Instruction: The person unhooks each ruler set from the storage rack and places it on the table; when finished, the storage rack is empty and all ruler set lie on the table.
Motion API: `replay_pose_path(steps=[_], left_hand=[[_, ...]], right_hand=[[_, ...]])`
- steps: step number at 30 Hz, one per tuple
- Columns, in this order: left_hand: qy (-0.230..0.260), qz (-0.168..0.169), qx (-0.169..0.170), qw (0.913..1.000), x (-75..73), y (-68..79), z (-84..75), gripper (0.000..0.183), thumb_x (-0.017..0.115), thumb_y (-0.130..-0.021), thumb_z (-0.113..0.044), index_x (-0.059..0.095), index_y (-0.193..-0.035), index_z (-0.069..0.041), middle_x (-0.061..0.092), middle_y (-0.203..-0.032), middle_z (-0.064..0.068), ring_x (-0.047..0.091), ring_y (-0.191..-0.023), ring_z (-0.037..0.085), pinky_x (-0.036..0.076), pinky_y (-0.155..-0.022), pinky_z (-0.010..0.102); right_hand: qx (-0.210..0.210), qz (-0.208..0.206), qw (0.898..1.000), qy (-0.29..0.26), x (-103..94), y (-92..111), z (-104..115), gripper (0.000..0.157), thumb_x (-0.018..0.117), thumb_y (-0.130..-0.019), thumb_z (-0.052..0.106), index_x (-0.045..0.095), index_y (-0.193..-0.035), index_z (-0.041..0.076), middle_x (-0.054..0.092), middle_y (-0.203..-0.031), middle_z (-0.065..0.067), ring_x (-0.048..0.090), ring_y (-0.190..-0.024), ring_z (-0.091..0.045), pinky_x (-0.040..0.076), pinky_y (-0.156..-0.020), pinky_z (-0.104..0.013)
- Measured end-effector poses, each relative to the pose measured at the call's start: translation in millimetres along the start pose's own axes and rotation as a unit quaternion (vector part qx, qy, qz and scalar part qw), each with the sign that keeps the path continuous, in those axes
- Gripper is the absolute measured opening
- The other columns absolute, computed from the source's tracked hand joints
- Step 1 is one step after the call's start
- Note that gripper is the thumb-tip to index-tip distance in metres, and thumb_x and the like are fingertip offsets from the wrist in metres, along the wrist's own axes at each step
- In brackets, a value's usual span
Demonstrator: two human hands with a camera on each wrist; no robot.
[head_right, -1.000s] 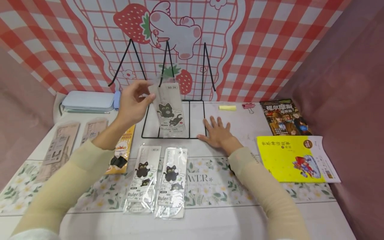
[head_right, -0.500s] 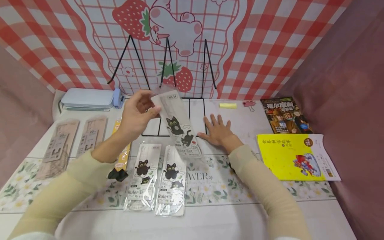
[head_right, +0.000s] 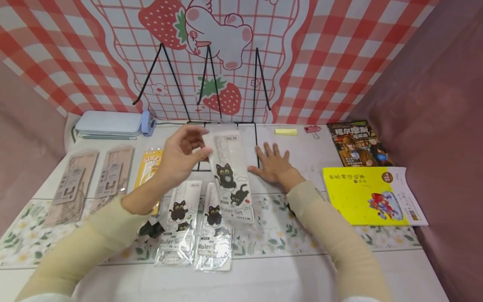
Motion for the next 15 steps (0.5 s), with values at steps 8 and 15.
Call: replay_pose_path(steps=[8, 15], left_hand=[[0.0, 0.109, -0.21, 0.9716, 38.6, 24.0, 48.5, 0.051, 0.064, -0.085, 0.009, 0.048, -0.128, -0.013, 0.056, -0.095, 0.007, 0.061, -0.074, 0.014, 0.063, -0.068, 0.039], [-0.046, 0.178, -0.289, 0.9397, 54.5, 38.6, 79.6, 0.051, 0.064, -0.087, 0.005, 0.047, -0.132, -0.013, 0.053, -0.108, 0.01, 0.064, -0.074, 0.016, 0.063, -0.069, 0.037]], right_hand=[[-0.006, 0.006, 1.0, -0.022, 1.7, -1.5, -3.1, 0.084, 0.037, -0.095, 0.06, -0.003, -0.156, 0.019, -0.009, -0.164, -0.015, -0.005, -0.151, -0.045, 0.004, -0.115, -0.075], [0.002, -0.01, 1.0, -0.016, 1.9, -2.1, -0.2, 0.085, 0.029, -0.093, 0.071, -0.002, -0.156, 0.024, -0.005, -0.165, -0.014, -0.003, -0.151, -0.043, 0.007, -0.115, -0.075]])
Point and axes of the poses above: each hand's wrist, its own y-axis away from the middle knuckle, its own x-axis out of the palm, z = x × y, the point moved 2 cm from there along -y, towards the middle knuckle
